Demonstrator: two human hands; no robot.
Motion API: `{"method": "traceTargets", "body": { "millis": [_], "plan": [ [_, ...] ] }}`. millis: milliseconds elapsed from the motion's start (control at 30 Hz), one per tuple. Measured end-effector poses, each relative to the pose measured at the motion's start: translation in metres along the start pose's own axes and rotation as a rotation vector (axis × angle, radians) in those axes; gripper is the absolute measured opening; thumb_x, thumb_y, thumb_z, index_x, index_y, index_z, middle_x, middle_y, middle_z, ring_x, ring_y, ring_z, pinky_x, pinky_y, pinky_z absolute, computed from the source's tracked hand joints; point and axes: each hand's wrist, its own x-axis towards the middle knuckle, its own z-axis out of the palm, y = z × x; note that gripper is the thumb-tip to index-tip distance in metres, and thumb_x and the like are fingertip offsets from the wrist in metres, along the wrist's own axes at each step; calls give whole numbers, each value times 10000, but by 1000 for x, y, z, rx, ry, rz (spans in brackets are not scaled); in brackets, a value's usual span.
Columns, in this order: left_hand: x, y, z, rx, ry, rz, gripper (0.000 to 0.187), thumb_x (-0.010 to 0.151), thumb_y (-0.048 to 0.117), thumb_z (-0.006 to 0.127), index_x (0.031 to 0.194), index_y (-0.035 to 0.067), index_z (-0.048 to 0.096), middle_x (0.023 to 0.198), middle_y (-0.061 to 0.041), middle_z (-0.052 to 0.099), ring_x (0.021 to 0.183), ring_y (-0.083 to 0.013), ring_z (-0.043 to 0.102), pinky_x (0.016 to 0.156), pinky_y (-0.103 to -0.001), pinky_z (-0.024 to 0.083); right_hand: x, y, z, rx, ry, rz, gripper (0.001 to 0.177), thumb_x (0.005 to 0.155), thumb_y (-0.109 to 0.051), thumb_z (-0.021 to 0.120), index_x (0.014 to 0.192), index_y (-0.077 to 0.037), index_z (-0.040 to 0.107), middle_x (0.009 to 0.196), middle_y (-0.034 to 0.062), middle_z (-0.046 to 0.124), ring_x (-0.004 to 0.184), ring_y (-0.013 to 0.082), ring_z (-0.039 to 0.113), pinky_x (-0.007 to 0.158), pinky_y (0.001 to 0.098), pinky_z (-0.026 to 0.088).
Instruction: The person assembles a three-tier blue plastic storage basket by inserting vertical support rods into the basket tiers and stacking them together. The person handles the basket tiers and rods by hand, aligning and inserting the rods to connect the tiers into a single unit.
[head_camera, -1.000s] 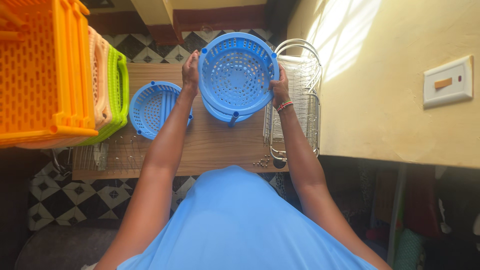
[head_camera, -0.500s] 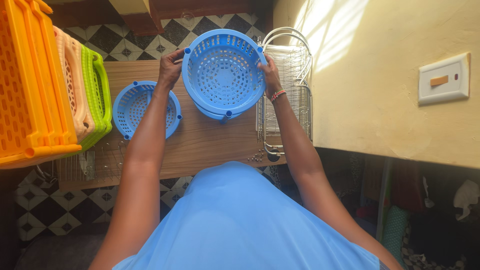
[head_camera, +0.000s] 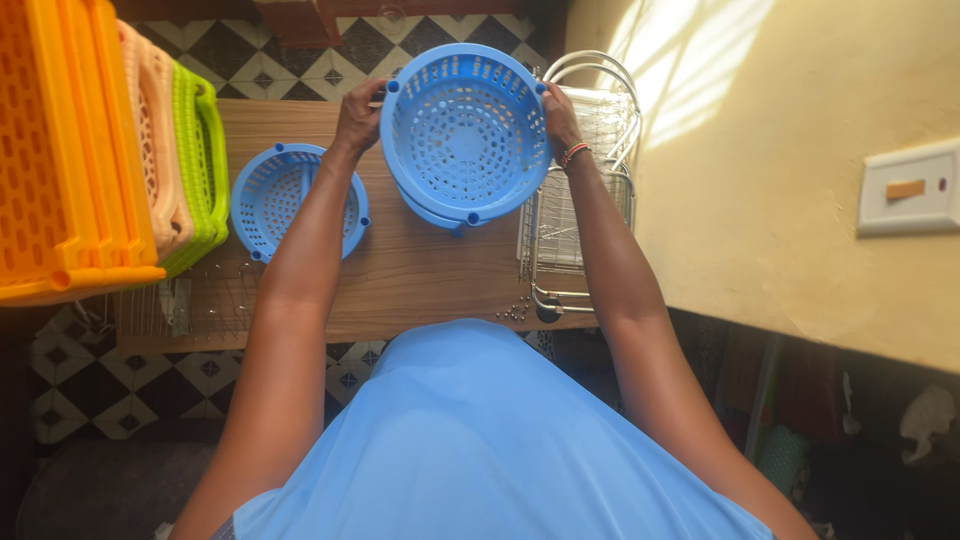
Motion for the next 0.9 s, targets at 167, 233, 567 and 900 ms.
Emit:
{"method": "traceTargets", "body": {
  "millis": [167, 233, 567, 900],
  "plan": [
    [1, 13, 4, 181, 47, -16, 251, 1013, 268, 741, 1150, 57, 747, 1056, -112, 756, 940, -233, 771, 764, -336, 637, 6, -6, 8, -275, 108, -192, 418, 1049, -263, 374, 1307, -29, 607, 1192, 100, 665, 1127, 186, 602, 1019, 338, 451],
    [-1, 17, 4, 223, 65, 7, 247, 1008, 269, 731, 1136, 58, 749, 1052, -112, 764, 928, -228, 775, 765, -336, 628, 0, -9, 11, -293, 99, -114, 435, 1069, -352, 384, 1276, -37, 602, 1133, 84, 657, 1071, 179, 600, 975, 337, 463],
    [3, 10, -3, 29, -110, -229, 236, 961, 226, 778, 1137, 73, 746, 1028, -57, 792, 945, -174, 767, 873, -340, 621, -1, -6, 12, -447, 108, -166, 459, 1082, -463, 457, 1154, -39, 617, 999, 106, 676, 945, 217, 643, 865, 372, 503],
    [0, -3, -9, -337, -163, -293, 331, 971, 215, 749, 1248, 39, 704, 1139, -69, 761, 1069, -157, 714, 993, -332, 580, -5, -7, 6, -473, 129, -132, 436, 1064, -437, 509, 1192, -39, 632, 1027, 128, 710, 951, 244, 673, 868, 393, 516]
  ]
}}
